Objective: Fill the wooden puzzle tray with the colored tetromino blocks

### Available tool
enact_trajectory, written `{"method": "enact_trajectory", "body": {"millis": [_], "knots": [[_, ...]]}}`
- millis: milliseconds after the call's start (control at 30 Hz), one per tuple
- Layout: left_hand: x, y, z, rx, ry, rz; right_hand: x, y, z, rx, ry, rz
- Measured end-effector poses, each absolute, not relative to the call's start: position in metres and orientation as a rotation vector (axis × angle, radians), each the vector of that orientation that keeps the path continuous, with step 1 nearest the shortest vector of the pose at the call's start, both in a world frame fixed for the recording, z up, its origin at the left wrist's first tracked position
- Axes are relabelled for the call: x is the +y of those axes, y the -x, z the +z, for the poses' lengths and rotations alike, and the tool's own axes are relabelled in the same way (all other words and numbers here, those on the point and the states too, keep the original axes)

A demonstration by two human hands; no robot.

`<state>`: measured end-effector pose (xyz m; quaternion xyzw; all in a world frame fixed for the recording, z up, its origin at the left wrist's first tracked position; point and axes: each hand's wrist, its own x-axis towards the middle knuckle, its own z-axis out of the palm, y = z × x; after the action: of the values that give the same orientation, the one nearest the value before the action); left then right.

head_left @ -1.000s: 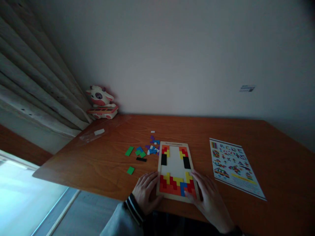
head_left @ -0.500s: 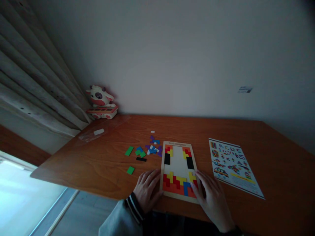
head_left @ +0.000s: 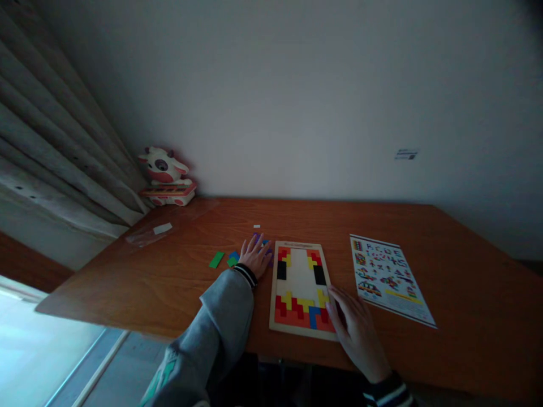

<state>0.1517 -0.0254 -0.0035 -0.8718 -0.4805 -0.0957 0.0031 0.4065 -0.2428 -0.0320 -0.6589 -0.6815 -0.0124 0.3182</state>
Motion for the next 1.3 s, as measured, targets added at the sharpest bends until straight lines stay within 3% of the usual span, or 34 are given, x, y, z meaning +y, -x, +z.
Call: {"method": "enact_trajectory", "body": {"millis": [467,900,1300], "knots": [[-0.020,-0.128,-0.008,-1.686,2.583,-0.277,-0.243,-0.405,-0.027,-1.786,1.714,-0.042],[0.067,-0.184,-0.003,-1.740,2.708,-0.090,-0.240,-0.406,-0.027,-1.777,1.751,-0.061],[-0.003,-0.131,-0.003,-1.542,2.801,0.040,-0.240,-0.407,-0.027,-1.785,1.700,-0.101]]}}
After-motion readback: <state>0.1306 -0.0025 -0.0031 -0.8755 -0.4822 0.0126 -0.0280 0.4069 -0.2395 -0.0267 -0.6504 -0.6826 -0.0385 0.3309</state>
